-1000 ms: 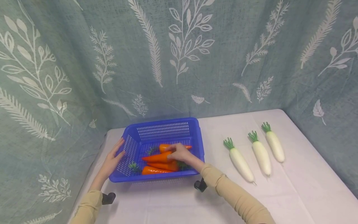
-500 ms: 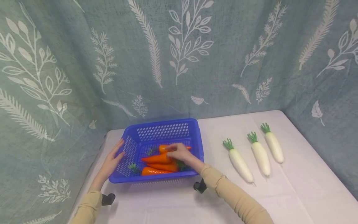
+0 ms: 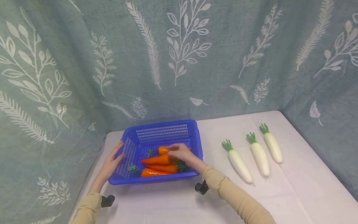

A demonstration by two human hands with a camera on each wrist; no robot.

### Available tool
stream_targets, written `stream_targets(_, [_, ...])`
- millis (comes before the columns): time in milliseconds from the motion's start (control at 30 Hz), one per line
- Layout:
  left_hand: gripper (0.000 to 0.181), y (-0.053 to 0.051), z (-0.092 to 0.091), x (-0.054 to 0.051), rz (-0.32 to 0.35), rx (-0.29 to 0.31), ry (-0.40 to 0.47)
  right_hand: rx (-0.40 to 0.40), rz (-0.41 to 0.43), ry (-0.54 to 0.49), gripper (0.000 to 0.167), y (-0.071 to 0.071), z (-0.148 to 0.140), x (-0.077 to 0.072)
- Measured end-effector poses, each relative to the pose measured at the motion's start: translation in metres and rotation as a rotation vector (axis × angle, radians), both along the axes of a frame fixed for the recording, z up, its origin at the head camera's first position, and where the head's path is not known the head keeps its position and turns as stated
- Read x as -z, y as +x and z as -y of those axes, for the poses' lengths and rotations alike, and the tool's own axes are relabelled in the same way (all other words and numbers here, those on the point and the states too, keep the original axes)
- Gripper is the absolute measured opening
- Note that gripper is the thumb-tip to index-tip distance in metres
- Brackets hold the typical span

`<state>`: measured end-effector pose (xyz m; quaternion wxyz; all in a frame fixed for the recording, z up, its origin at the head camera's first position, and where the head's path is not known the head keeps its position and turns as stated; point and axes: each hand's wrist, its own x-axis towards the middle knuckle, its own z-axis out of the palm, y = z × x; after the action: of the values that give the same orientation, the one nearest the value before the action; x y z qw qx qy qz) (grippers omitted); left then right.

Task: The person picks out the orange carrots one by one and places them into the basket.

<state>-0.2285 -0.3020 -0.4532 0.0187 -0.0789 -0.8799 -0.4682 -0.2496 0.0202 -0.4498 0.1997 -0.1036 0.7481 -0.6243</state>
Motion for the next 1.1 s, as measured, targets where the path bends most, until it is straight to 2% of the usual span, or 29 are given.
stream_targets(433, [0.05,0.003,0.0,-0.003,-0.017,0.002,-0.007,0.005,-0.053,-0.039,0.043,0.007,-0.022,-0.009])
stream_targets(633, [0.051,0.002,0.001,0.0,-0.005,-0.003,-0.01,-0.046,-0.016,-0.086,0.045,0.013,-0.047,-0.023])
stream_targets(767, [0.051,0.0,0.001,-0.001,0.0,-0.001,-0.017,-0.043,-0.006,-0.114,0.048,0.016,-0.066,-0.034])
stream_targets(933, [0.051,0.0,-0.001,-0.005,0.0,-0.004,-0.036,0.023,-0.033,-0.148,0.048,0.017,-0.091,-0.042])
stream_targets(1100, [0.051,0.001,-0.003,-0.006,-0.001,-0.016,-0.07,0.129,-0.034,-0.148,0.051,0.017,-0.119,-0.046])
